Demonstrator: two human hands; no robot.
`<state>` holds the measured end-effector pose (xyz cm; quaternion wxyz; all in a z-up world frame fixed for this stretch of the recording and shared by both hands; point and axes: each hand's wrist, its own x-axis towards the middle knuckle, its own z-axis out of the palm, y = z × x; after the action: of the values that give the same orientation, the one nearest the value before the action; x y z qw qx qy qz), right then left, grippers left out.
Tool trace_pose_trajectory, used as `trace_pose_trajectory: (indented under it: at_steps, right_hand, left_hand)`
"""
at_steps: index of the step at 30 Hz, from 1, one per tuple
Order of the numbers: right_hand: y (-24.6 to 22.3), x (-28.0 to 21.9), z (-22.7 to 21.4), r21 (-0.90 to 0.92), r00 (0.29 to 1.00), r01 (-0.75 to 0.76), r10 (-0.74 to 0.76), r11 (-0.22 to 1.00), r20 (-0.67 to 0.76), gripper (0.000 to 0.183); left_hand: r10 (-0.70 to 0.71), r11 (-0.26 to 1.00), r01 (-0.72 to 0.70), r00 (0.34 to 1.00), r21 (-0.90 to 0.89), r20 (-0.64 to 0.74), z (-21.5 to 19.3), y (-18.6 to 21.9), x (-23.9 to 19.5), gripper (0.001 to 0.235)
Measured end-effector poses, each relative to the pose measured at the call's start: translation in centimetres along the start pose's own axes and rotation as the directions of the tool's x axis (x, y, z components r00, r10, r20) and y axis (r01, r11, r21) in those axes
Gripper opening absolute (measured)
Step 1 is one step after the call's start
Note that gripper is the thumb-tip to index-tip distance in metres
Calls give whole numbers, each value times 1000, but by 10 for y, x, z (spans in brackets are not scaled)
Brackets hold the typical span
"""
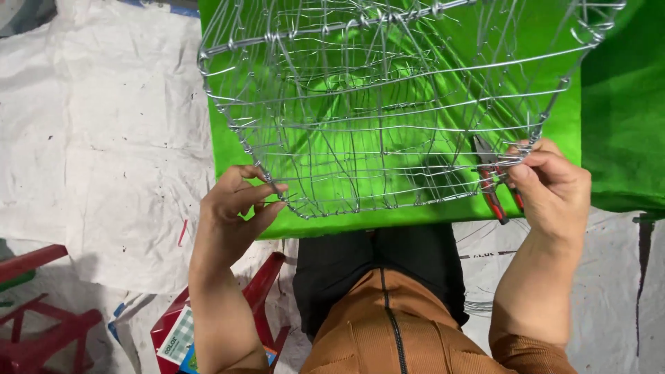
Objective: Measuring lengths of wire against a wire cage template and cutting them to size using pliers.
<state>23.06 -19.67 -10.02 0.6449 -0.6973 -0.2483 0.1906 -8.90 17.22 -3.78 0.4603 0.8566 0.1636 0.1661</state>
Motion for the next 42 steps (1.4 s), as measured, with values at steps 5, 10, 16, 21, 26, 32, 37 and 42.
trace_pose_trajectory:
  at_steps: [5,10,16,21,26,32,37,42]
  right_hand:
    - [3,-1,-4,7,998,11,-12,1000,58,27]
    - [14,0,-7,18,999,-17,16,1000,27,29]
    - [6,6,-5,-16,997,-70,69,997,-38,28]
    - [-1,19,-2,107,997,-60,65,992,-49,26]
    - [-8,28,4,95,996,-64,69,993,-55,26]
    - [-4,29,3,70,995,-47,52,996,-85,27]
    - [-3,30,5,58,994,-13,20,998,-110,29]
    - [0,28,2,35,989,-32,37,999,-142,30]
  left_hand:
    - [-84,996,84,996,-4,23,0,9,3,30]
    - [-105,994,105,994,-21,-1,4,14,3,28]
    - [-47,999,47,999,16,-16,5,25,10,26]
    - [-39,999,40,999,15,-32,5,31,17,29]
    - [-35,999,37,996,22,-77,6,34,17,28]
    - [-28,1000,28,995,5,-94,7,34,16,29]
    - [3,999,3,993,46,-121,9,35,16,28]
    - [-9,1000,9,993,-1,-119,10,35,17,25]
